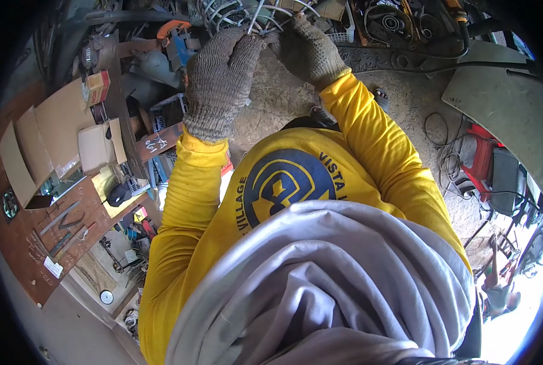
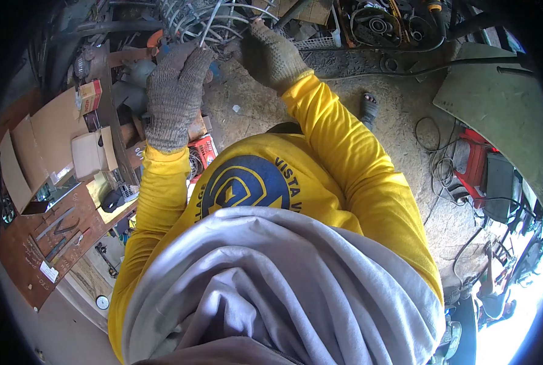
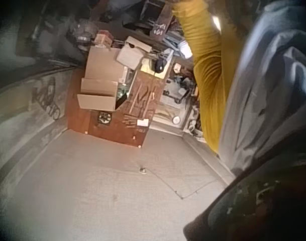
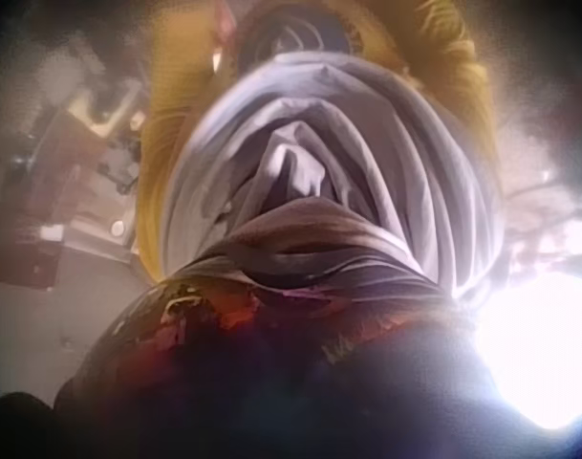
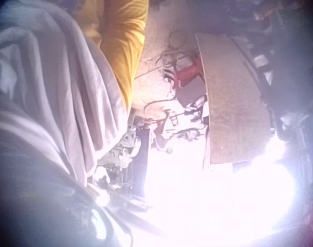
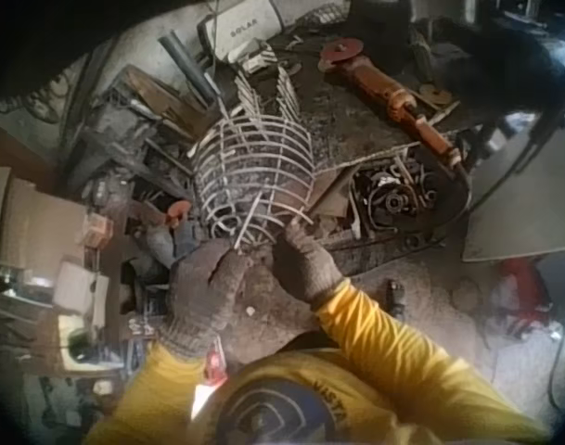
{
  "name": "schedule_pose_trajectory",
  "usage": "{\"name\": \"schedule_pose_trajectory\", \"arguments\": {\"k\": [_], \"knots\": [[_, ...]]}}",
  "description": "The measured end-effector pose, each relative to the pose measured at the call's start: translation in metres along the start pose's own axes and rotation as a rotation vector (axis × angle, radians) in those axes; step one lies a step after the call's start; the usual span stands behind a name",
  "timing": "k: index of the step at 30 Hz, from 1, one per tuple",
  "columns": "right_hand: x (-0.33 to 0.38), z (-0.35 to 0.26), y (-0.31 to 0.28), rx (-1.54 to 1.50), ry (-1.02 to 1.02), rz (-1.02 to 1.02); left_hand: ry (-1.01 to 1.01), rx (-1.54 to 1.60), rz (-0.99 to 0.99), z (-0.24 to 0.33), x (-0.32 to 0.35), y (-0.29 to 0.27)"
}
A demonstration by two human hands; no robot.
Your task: The person welds a metal cage structure with a welding torch and uses a hammer to shape the rods.
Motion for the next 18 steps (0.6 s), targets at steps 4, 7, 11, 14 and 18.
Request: {"name": "schedule_pose_trajectory", "arguments": {"k": [4,7,11,14,18], "knots": [[-0.001,0.007,-0.001,0.725,-0.100,-0.001,0.041,-0.006,0.012,0.003,-0.002,0.000],[0.016,-0.016,0.002,1.104,-0.408,0.147,0.015,0.009,0.012,0.001,-0.002,-0.001],[0.033,-0.010,0.012,1.083,-0.541,0.253,0.045,0.021,-0.013,0.001,-0.001,0.000],[0.038,-0.013,0.019,1.665,-0.729,0.446,-0.005,0.069,0.021,0.003,-0.003,-0.001],[0.041,-0.020,0.024,1.675,-0.709,0.442,0.003,0.045,0.013,0.003,-0.004,-0.002]]}}
Point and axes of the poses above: each hand's wrist, its own x-axis away from the middle knuckle, its own y-axis out of the palm, z = x × y, the point moved 4 cm from there along -x, towards the middle knuckle, and after that the axes turned 3 degrees about -x, right-handed, at the moved point
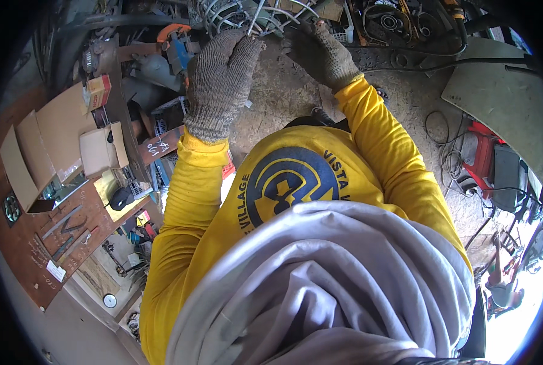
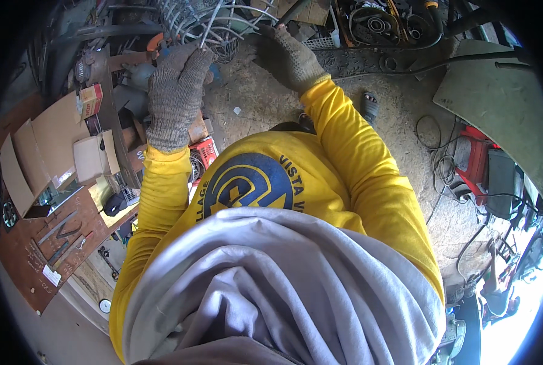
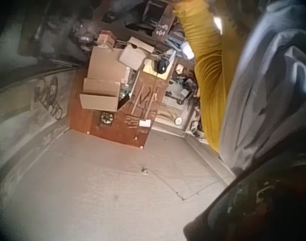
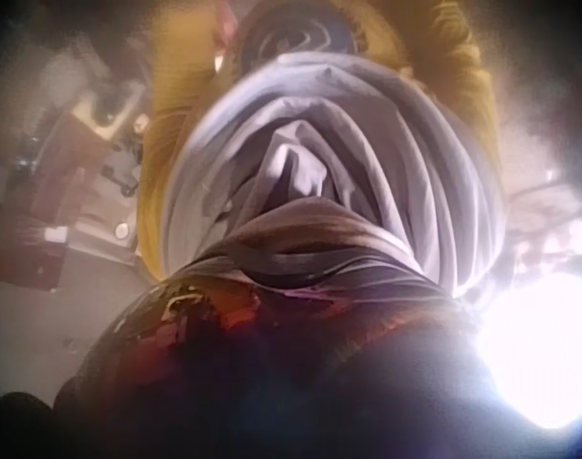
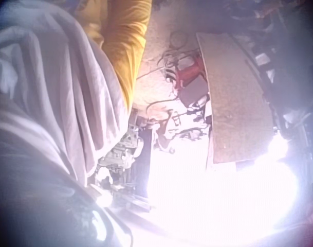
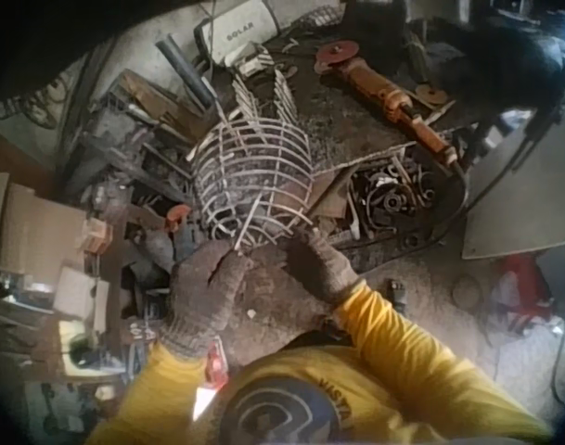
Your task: The person welds a metal cage structure with a welding torch and uses a hammer to shape the rods.
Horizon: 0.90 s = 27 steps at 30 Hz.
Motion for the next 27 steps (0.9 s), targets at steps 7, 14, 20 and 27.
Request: {"name": "schedule_pose_trajectory", "arguments": {"k": [7,14,20,27], "knots": [[-0.007,0.000,-0.012,0.403,-0.152,0.011,-0.092,0.043,-0.036,0.000,0.000,0.001],[-0.003,0.006,0.019,0.088,0.018,0.014,-0.069,0.051,-0.015,-0.001,0.002,0.001],[-0.008,0.009,0.021,0.082,-0.008,-0.022,0.013,0.010,-0.008,-0.001,0.002,0.002],[-0.009,0.008,0.017,-0.052,0.007,0.112,-0.005,0.061,-0.021,0.001,0.000,0.005]]}}
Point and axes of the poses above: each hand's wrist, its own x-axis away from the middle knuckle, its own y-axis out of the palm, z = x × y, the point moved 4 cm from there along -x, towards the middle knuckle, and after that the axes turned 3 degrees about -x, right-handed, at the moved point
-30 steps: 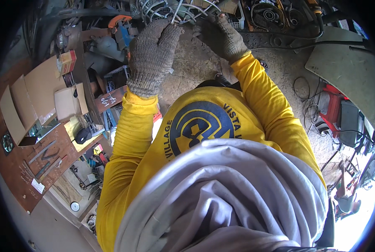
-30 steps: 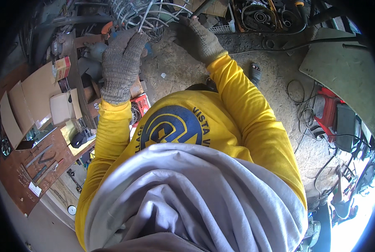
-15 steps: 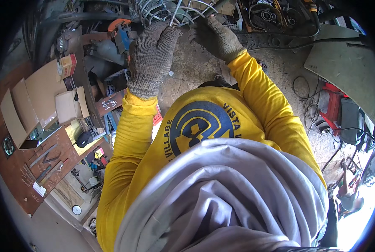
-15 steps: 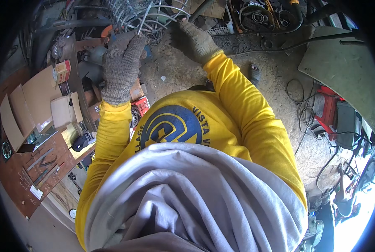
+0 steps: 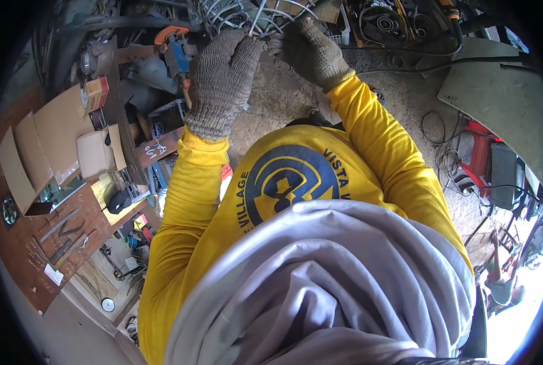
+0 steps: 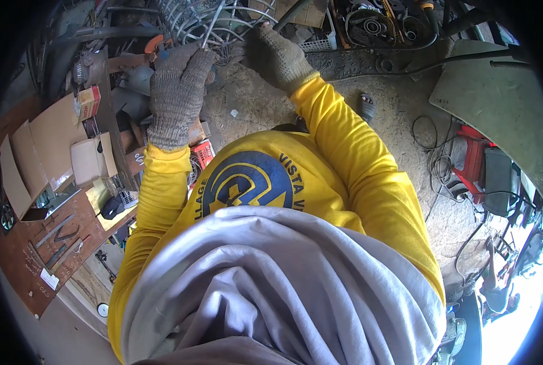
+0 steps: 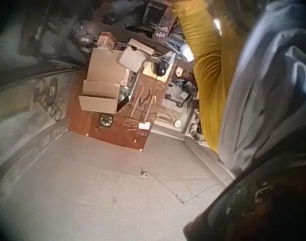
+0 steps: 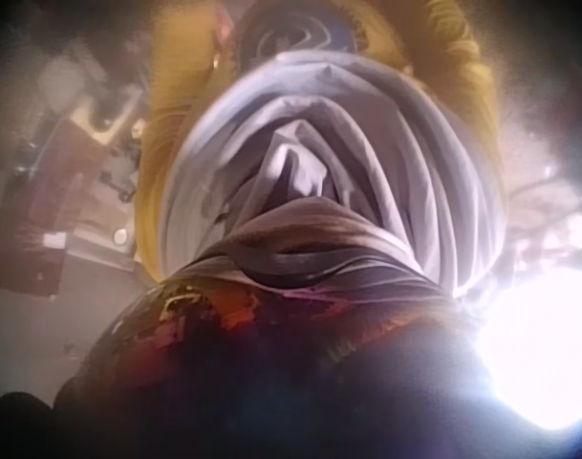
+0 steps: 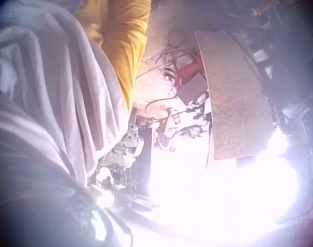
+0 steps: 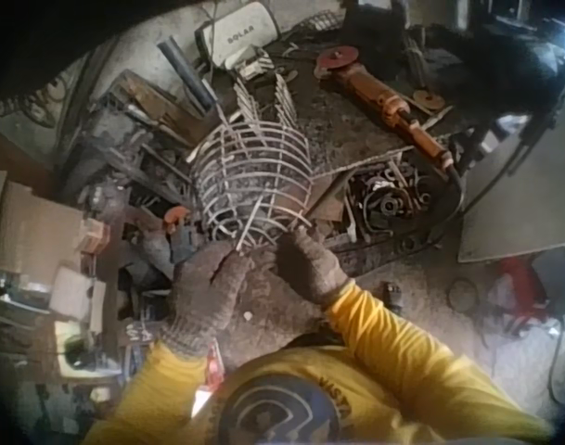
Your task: The person welds a metal cage structure with a welding torch and uses a hammer to shape the rods.
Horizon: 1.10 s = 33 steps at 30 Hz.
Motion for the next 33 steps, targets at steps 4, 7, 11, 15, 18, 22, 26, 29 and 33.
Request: {"name": "schedule_pose_trajectory", "arguments": {"k": [4,7,11,15,18,22,26,29,33], "knots": [[0.015,-0.008,0.012,0.148,0.004,-0.078,-0.019,0.011,-0.002,-0.001,0.002,-0.001],[0.016,-0.018,-0.003,0.152,-0.012,-0.172,0.058,-0.055,0.029,-0.006,0.001,-0.002],[0.029,-0.039,-0.020,0.157,0.009,-0.118,0.036,-0.065,0.009,-0.018,0.004,-0.002],[0.062,-0.062,-0.043,0.317,0.038,-0.046,0.048,-0.117,0.054,-0.005,0.002,-0.007],[0.109,-0.079,-0.019,0.554,0.046,0.214,-0.001,-0.083,0.054,-0.005,0.005,-0.016],[0.128,-0.111,-0.032,0.569,0.042,0.298,0.025,-0.090,0.074,0.001,0.003,-0.010],[0.100,-0.112,-0.006,0.596,0.064,0.231,-0.042,-0.033,0.063,0.002,0.004,-0.009],[0.050,-0.093,0.014,0.610,0.114,0.039,-0.017,-0.089,0.042,0.006,0.003,-0.013],[-0.001,-0.063,0.015,0.824,0.033,-0.213,0.065,-0.132,0.102,0.009,0.002,-0.012]]}}
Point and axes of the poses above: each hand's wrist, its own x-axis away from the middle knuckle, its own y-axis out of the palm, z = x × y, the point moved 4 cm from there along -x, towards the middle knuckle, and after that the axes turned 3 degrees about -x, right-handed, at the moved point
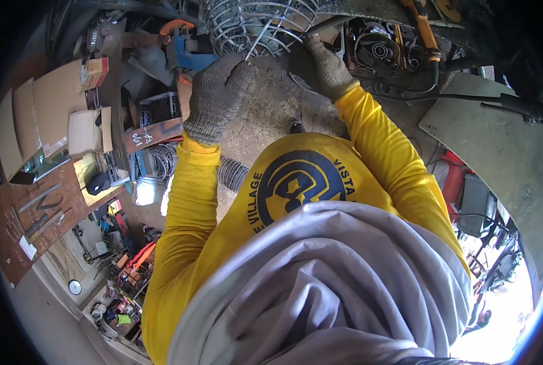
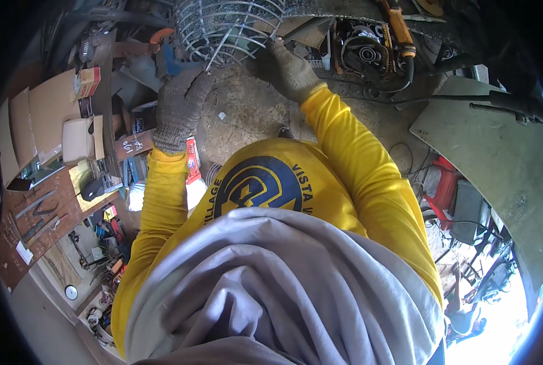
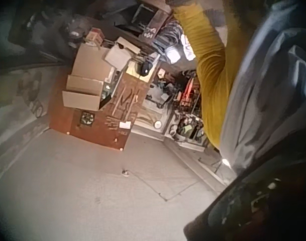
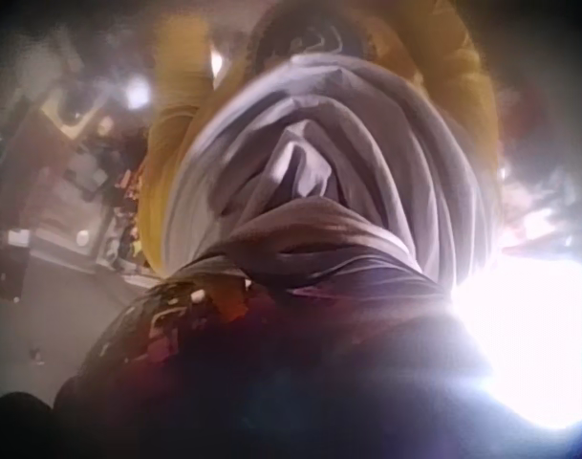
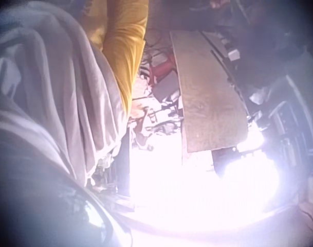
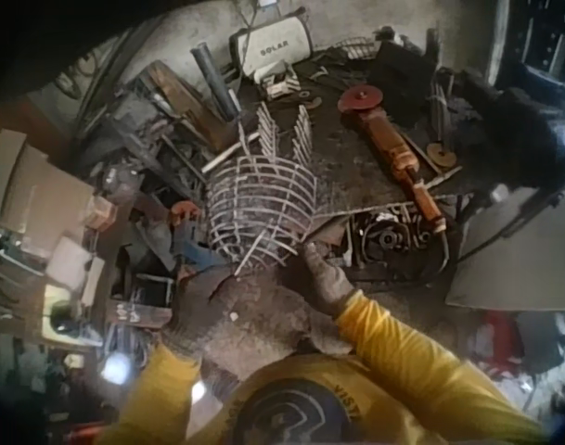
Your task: The person welds a metal cage structure with a welding torch and uses a hammer to shape the rods.
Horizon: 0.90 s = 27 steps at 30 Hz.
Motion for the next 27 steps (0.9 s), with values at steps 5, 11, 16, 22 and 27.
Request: {"name": "schedule_pose_trajectory", "arguments": {"k": [5,11,16,22,27], "knots": [[-0.005,0.000,0.030,-0.620,0.061,-0.008,-0.017,0.007,0.000,-0.006,0.005,0.003],[-0.013,0.014,0.017,-0.594,-0.056,-0.011,0.076,-0.080,0.028,-0.009,0.003,0.004],[-0.014,0.019,0.014,-0.622,-0.028,0.033,0.003,-0.014,-0.027,-0.009,0.003,0.004],[-0.015,0.019,0.014,-0.611,-0.038,0.038,-0.053,-0.007,-0.046,-0.007,0.004,0.003],[-0.010,0.019,0.014,-0.609,0.026,0.012,-0.040,0.000,-0.018,-0.005,0.003,0.002]]}}
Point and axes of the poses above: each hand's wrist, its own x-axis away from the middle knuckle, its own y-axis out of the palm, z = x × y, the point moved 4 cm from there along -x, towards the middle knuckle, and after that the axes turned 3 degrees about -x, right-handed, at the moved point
